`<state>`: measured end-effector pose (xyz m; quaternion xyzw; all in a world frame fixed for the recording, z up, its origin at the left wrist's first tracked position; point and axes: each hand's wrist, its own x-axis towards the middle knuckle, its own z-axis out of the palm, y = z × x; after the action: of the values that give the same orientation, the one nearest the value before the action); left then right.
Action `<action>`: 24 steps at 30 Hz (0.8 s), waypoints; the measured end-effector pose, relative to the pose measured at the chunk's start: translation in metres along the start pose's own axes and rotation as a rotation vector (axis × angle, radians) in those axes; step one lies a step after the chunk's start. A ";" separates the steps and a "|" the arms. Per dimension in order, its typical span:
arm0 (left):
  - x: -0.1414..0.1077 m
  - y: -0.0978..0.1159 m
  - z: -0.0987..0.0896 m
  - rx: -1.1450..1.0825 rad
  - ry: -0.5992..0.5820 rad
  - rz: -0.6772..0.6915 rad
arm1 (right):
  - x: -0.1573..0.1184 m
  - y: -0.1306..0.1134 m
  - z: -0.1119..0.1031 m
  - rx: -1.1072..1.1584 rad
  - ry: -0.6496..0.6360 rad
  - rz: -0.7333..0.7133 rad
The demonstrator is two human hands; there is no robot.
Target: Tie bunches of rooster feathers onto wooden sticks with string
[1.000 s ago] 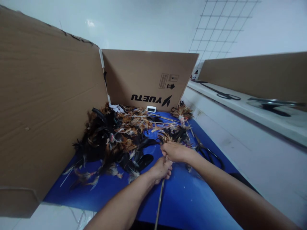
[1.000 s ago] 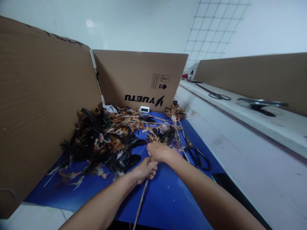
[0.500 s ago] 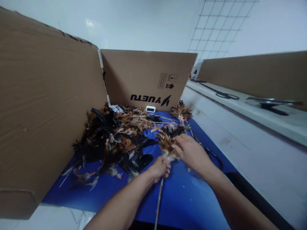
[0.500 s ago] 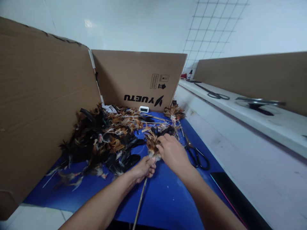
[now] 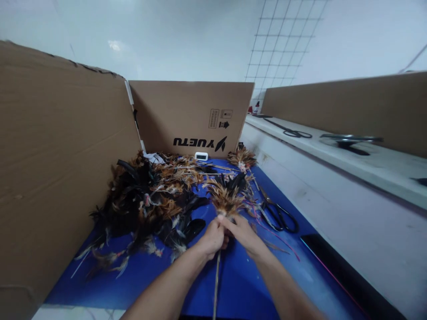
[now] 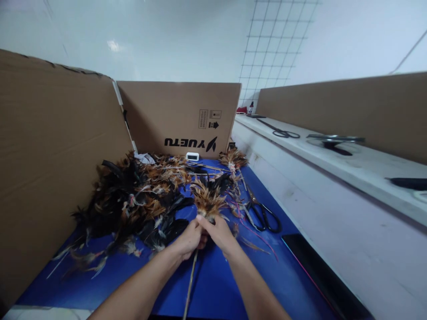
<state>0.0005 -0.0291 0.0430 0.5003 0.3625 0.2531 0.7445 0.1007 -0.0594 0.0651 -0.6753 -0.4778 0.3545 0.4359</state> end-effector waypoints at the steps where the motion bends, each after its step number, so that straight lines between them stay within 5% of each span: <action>1: -0.001 0.000 0.001 0.007 -0.001 0.006 | 0.002 -0.004 0.003 0.061 -0.008 0.008; 11: 0.001 0.002 0.000 0.046 0.060 0.020 | 0.021 0.005 0.020 0.384 -0.032 0.101; 24: 0.000 0.011 -0.004 -0.206 -0.165 -0.046 | 0.027 0.022 0.014 0.468 -0.147 0.136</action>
<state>-0.0027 -0.0229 0.0521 0.4320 0.2835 0.2299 0.8247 0.1039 -0.0341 0.0377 -0.5591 -0.3665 0.5320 0.5197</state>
